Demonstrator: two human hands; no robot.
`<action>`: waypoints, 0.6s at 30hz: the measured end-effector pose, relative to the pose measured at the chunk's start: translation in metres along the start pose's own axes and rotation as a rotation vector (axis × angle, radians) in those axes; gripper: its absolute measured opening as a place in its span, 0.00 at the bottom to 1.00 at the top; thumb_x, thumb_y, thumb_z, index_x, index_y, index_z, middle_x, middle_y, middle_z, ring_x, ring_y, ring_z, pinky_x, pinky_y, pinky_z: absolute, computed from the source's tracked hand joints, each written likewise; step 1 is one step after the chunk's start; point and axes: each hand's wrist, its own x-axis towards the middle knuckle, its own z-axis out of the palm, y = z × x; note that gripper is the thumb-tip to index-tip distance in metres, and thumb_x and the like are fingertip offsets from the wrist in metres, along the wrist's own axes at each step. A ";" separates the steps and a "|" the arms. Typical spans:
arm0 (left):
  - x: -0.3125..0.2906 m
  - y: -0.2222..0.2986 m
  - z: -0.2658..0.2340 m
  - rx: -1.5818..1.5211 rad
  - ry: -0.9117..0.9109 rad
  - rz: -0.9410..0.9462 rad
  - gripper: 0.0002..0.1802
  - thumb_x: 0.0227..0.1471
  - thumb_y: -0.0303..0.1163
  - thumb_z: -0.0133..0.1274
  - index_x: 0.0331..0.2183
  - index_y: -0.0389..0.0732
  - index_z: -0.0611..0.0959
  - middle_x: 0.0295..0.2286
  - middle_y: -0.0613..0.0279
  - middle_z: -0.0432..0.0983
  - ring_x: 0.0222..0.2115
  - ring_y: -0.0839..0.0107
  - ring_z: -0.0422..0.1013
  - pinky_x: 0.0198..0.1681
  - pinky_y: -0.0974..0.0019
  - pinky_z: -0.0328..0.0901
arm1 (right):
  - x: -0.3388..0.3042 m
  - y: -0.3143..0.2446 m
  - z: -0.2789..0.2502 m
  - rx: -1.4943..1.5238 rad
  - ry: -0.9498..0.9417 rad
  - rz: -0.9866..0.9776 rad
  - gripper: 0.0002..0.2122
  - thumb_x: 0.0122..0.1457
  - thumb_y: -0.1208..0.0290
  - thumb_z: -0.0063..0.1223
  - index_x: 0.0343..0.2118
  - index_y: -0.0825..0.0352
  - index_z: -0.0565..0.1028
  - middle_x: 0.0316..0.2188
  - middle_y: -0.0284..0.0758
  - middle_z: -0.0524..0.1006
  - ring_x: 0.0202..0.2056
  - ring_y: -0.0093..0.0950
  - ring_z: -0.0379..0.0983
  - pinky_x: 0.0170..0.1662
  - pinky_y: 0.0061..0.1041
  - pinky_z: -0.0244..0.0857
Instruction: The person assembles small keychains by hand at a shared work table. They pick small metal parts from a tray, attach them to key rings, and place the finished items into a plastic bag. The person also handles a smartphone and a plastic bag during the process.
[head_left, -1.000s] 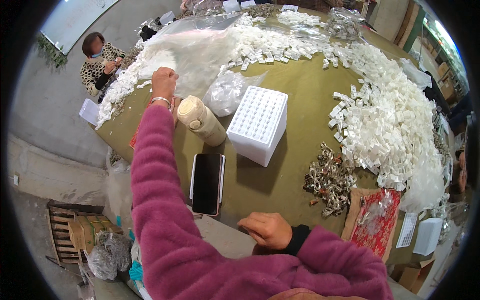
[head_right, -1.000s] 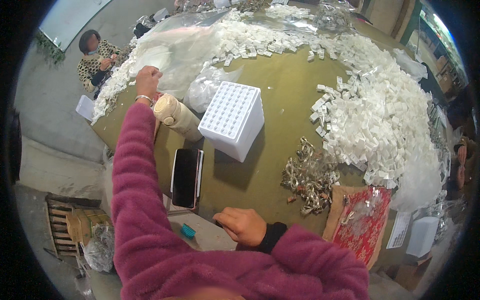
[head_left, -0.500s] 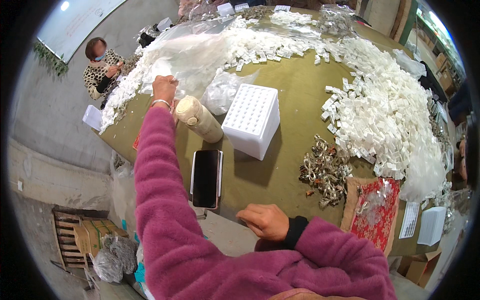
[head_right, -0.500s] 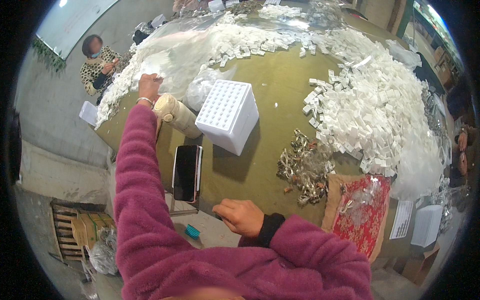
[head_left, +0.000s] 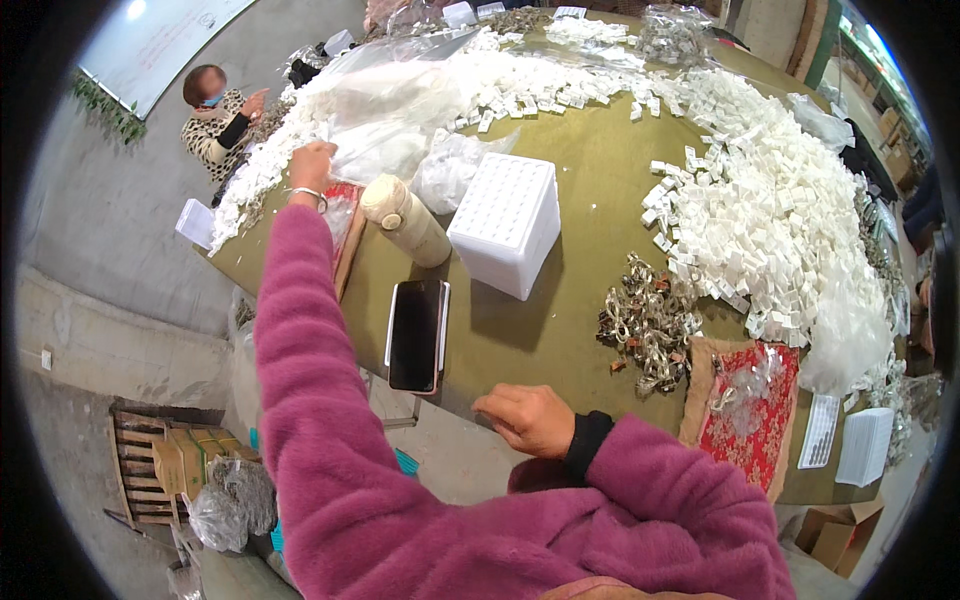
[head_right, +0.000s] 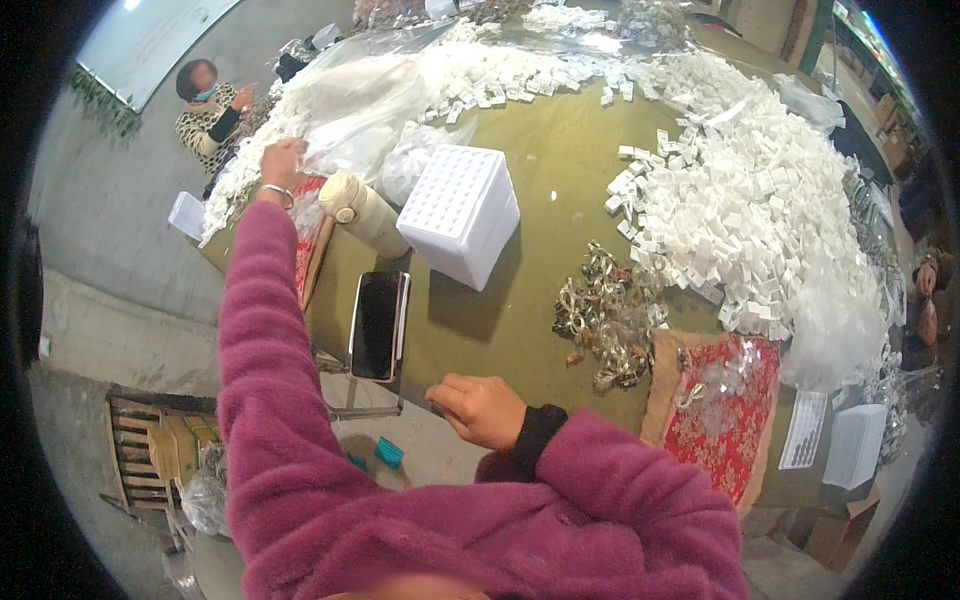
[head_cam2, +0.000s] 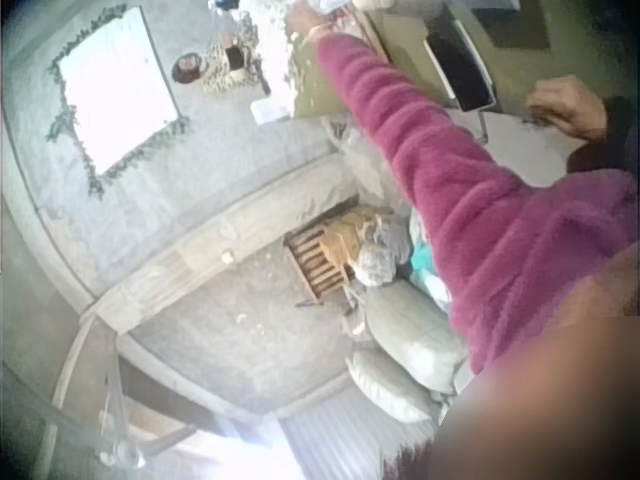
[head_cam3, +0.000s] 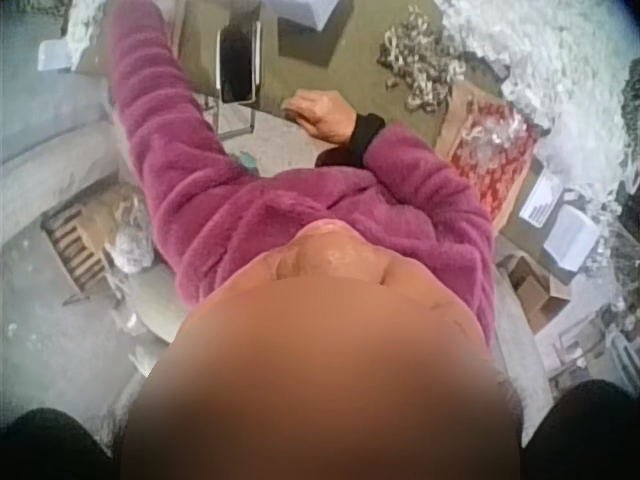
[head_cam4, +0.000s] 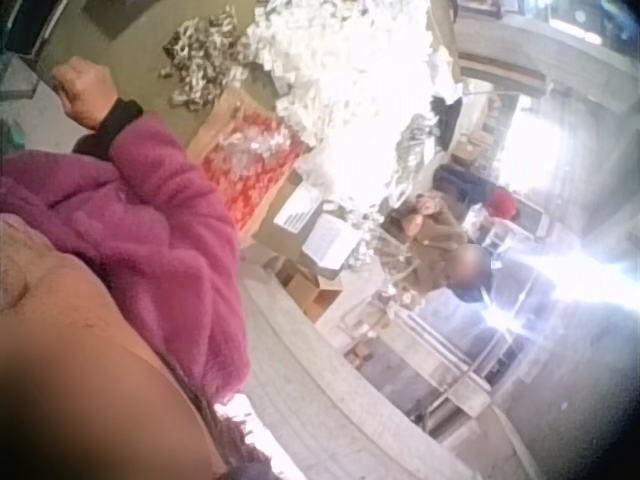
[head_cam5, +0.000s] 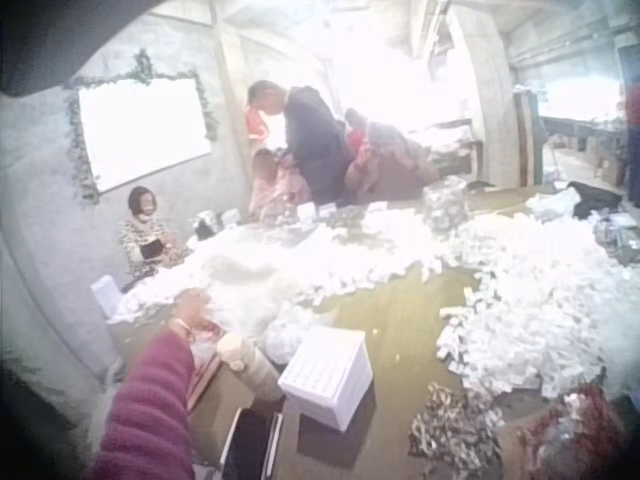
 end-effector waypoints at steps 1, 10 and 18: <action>0.001 0.007 -0.006 -0.149 0.059 -0.155 0.21 0.57 0.48 0.61 0.31 0.38 0.91 0.23 0.56 0.85 0.25 0.62 0.81 0.34 0.58 0.71 | 0.000 0.000 0.000 0.005 -0.005 -0.003 0.12 0.56 0.76 0.60 0.44 0.61 0.77 0.33 0.37 0.76 0.35 0.42 0.78 0.34 0.40 0.73; -0.120 0.230 -0.075 -0.525 0.478 0.459 0.09 0.52 0.29 0.69 0.24 0.38 0.85 0.28 0.64 0.86 0.26 0.82 0.73 0.31 0.72 0.67 | -0.001 0.001 0.001 0.192 0.085 0.049 0.14 0.62 0.73 0.60 0.50 0.65 0.77 0.36 0.37 0.80 0.35 0.34 0.80 0.35 0.34 0.74; -0.359 0.277 -0.072 -0.333 0.185 1.234 0.07 0.54 0.22 0.63 0.36 0.36 0.82 0.45 0.50 0.81 0.49 0.49 0.77 0.52 0.47 0.75 | 0.023 -0.043 -0.098 1.434 0.435 0.091 0.44 0.70 0.33 0.34 0.71 0.73 0.54 0.66 0.46 0.67 0.63 0.38 0.67 0.65 0.46 0.63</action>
